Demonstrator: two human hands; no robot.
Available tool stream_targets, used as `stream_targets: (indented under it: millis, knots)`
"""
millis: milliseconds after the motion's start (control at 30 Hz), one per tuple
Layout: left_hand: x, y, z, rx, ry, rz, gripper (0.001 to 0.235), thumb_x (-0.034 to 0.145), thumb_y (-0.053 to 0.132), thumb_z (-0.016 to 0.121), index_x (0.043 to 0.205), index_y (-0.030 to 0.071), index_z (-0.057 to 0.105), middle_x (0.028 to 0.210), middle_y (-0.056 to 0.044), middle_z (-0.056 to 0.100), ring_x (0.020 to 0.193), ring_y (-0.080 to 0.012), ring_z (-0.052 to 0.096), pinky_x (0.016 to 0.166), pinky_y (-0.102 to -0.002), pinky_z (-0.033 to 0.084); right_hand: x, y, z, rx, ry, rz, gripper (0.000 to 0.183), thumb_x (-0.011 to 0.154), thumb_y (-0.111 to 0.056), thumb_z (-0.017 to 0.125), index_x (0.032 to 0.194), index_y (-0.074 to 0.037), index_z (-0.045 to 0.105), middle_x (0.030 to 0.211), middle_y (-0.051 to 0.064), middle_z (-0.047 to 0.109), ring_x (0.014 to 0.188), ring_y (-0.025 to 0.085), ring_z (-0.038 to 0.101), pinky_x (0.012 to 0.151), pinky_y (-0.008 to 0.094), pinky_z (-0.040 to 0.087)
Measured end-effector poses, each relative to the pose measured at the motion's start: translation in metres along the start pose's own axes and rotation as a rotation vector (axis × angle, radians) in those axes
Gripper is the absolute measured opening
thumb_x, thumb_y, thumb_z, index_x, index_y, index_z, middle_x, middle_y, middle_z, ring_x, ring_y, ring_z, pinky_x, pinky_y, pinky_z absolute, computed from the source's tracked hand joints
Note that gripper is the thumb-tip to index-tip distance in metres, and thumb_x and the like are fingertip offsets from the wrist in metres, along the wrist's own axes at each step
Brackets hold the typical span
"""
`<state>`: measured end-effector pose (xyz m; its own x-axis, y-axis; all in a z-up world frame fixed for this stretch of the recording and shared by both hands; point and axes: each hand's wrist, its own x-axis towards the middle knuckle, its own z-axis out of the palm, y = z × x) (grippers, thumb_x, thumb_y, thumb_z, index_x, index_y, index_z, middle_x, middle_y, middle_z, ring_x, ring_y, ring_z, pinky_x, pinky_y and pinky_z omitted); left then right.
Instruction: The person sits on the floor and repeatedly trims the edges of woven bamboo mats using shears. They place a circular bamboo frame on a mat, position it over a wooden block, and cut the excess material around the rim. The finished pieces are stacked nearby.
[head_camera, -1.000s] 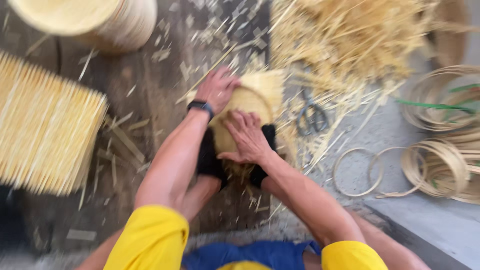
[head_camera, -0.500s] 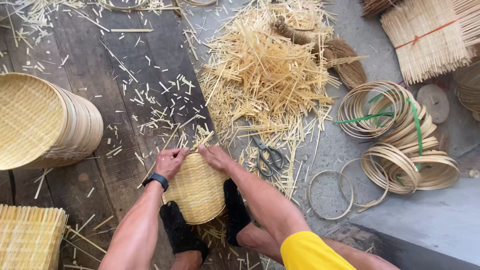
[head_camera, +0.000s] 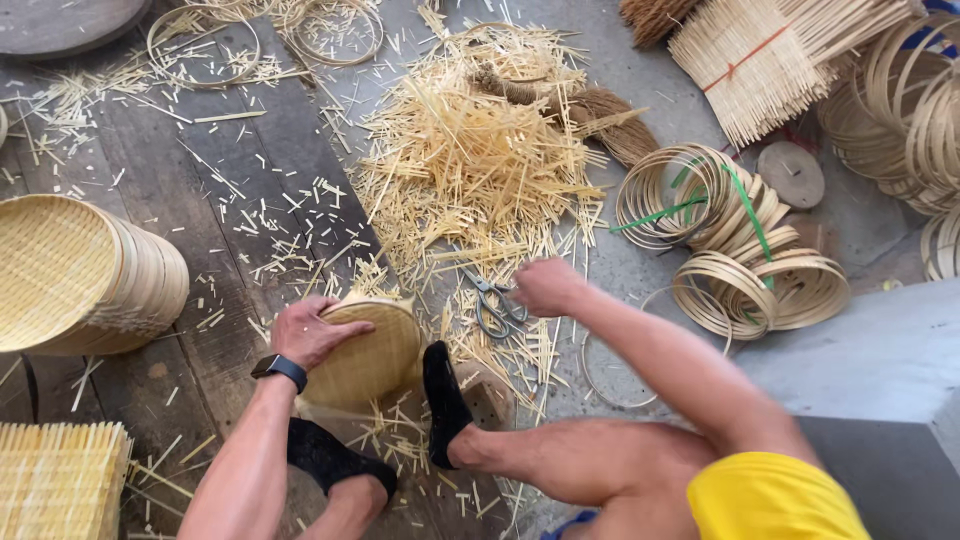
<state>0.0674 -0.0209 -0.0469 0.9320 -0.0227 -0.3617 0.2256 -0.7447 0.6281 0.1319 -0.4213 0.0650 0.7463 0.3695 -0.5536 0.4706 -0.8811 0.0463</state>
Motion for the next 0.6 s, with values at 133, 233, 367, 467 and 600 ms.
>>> stream_targets:
  millis: [133, 233, 367, 467, 600]
  knots:
    - [-0.052, 0.027, 0.012, 0.179, 0.259, 0.489, 0.043, 0.069, 0.034, 0.087, 0.100, 0.015, 0.064, 0.105, -0.008, 0.062, 0.087, -0.0227, 0.066, 0.071, -0.037, 0.062, -0.037, 0.043, 0.048, 0.250, 0.042, 0.170, 0.043, 0.099, -0.045, 0.055, 0.099, -0.005, 0.071, 0.102, 0.019, 0.074, 0.097, 0.035, 0.071, 0.090, 0.048, 0.056]
    - [-0.088, 0.016, 0.053, 0.264, 0.215, 0.590, 0.048, 0.068, 0.020, 0.086, 0.104, 0.014, 0.056, 0.111, -0.011, 0.053, 0.090, -0.0305, 0.064, 0.072, -0.042, 0.058, -0.009, 0.044, 0.119, 0.428, -0.038, 0.150, 0.036, 0.093, -0.042, 0.061, 0.106, -0.010, 0.073, 0.104, 0.015, 0.074, 0.098, 0.033, 0.070, 0.092, 0.046, 0.054]
    - [-0.129, -0.013, 0.098, 0.347, 0.105, 0.498, 0.066, 0.065, 0.023, 0.086, 0.121, 0.016, 0.050, 0.121, -0.011, 0.052, 0.117, -0.0332, 0.057, 0.095, -0.041, 0.055, 0.038, 0.023, 0.204, 0.576, 0.080, 0.229, 0.039, 0.093, -0.037, 0.067, 0.115, -0.005, 0.066, 0.121, 0.016, 0.061, 0.116, 0.032, 0.060, 0.102, 0.044, 0.048]
    - [-0.131, -0.009, 0.098, 0.321, 0.054, 0.333, 0.092, 0.061, 0.048, 0.086, 0.134, 0.012, 0.044, 0.133, -0.018, 0.046, 0.128, -0.0384, 0.048, 0.103, -0.049, 0.045, 0.054, 0.008, 0.238, 0.617, 0.173, 0.383, 0.054, 0.086, -0.036, 0.075, 0.126, -0.007, 0.055, 0.131, 0.017, 0.048, 0.125, 0.034, 0.049, 0.105, 0.047, 0.042]
    - [-0.103, 0.024, 0.096, 0.118, 0.370, 0.045, 0.119, 0.060, 0.068, 0.077, 0.149, 0.003, 0.033, 0.144, -0.024, 0.041, 0.137, -0.0415, 0.038, 0.116, -0.054, 0.030, 0.075, 0.008, 0.253, 0.531, 0.268, 0.429, 0.053, 0.083, -0.041, 0.078, 0.118, -0.008, 0.057, 0.127, 0.016, 0.049, 0.126, 0.035, 0.048, 0.107, 0.047, 0.041]
